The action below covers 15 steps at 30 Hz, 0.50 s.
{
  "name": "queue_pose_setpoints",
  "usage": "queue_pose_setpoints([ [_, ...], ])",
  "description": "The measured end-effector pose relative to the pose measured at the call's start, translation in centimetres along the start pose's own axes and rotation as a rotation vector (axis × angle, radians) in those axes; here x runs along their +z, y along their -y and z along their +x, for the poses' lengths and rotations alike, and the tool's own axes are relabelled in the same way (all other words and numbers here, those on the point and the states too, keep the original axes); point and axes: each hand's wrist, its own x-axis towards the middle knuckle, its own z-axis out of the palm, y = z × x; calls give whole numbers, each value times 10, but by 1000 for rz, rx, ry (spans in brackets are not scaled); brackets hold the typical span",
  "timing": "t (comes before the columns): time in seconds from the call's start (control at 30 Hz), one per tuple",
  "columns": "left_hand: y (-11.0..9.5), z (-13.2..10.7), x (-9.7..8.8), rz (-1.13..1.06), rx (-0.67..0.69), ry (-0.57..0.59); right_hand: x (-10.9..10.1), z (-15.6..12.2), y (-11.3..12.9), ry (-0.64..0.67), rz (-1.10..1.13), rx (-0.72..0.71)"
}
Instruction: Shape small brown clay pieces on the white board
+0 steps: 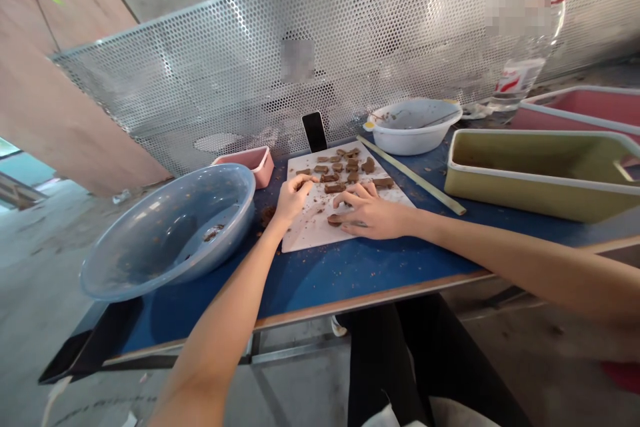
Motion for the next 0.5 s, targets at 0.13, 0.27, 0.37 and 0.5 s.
queue_pose_setpoints([
  [0.13, 0, 0, 1, 10, -11, 7, 0, -3, 2, -49, -25, 25],
  [0.27, 0, 0, 1, 20, -8, 11, -2, -3, 0, 20, 2, 49],
  [0.37, 0, -2, 2, 54, -2, 12, -14, -2, 4, 31, 69, 31],
  [0.5, -1, -5, 5, 126, 19, 60, -41, -16, 26, -160, 239, -30],
])
